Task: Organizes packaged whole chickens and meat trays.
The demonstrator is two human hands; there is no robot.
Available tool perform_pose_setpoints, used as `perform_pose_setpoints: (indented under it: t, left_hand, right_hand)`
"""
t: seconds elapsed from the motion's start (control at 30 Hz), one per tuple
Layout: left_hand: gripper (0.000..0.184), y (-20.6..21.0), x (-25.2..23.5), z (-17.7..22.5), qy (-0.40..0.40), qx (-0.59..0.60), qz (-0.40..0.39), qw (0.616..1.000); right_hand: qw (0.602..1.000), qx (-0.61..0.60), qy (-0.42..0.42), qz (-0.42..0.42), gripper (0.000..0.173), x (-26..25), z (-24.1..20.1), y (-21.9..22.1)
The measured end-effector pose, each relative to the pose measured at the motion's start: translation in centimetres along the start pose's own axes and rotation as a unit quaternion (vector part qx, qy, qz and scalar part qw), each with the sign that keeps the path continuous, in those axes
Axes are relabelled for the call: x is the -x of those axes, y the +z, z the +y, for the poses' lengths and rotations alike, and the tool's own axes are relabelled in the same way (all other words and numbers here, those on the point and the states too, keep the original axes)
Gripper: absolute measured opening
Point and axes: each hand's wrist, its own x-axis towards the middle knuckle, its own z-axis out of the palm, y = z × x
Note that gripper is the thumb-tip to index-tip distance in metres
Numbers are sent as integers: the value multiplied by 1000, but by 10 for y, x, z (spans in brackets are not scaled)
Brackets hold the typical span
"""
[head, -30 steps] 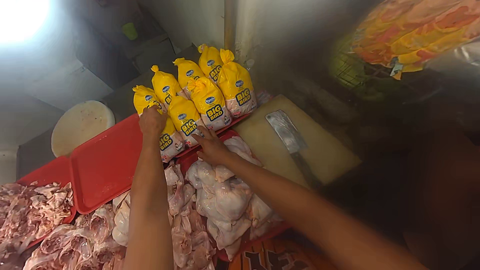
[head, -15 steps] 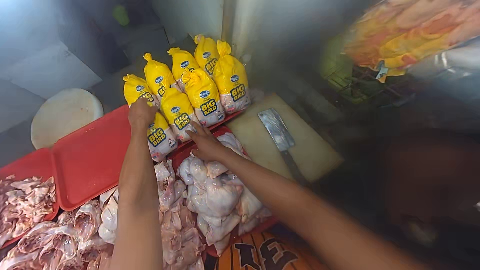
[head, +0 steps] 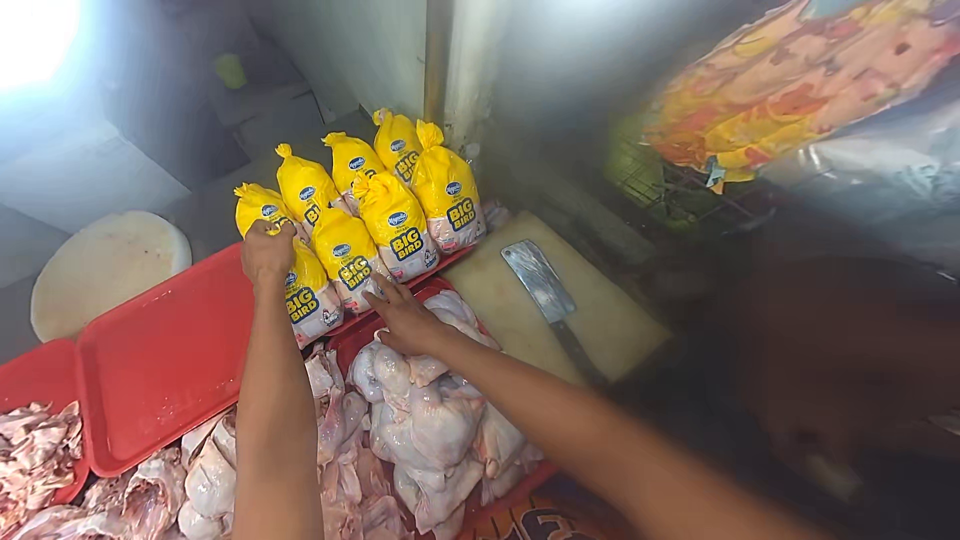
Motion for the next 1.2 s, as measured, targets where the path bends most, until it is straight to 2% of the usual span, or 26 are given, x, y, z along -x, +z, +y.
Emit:
perform_pose_setpoints:
  t: [0.1,0.17,0.27,0.33,0.43,0.5,0.57,0.77,0.87,0.97,1.07,1.2]
  left_hand:
    - [48,-7,-1,-9,34,91,-12,995]
    - [57,-24,-1,-29,76,157,-28,984]
    - [61,-59,7,-72,138,192,-7,972]
    - [65,-66,16,-105,94,196,-14,976]
    - [72,-40,38,-135,29,233,-92,968]
    - [70,-9,50,-136,20,250,-98,963]
    - [81,13,56,-141,-17,268,-98,958]
    - [92,33,49,-151,-32,323,-115,939]
    - [86,36,45,-157,-6,255,-85,963]
    - [72,28,47,-171,-12,55,1,998]
    - [78,3,42,-212,-83,-136,56,986]
    - [94,-16,51,-252,-187,-201,42,961]
  right_hand:
    - [999,-27,-17,-9,74,4,8,-6]
    - [997,-78,-13,9,69,12,8,-14]
    - [979,-160,18,121,59,40,10,-42]
    - [962,-212,36,166,52,64,18,-58]
    - [953,-252,58,160,48,92,30,-59]
    - [956,-255,60,134,48,108,34,-53]
    - [959,-253,51,115,47,119,35,-46]
    - [970,-206,63,111,47,127,33,-36]
    - [975,-190,58,101,49,135,34,-38]
    - [974,-189,68,108,49,155,44,-33]
    - [972,-184,96,108,49,179,63,-26]
    - [965,-196,138,101,48,206,77,-15]
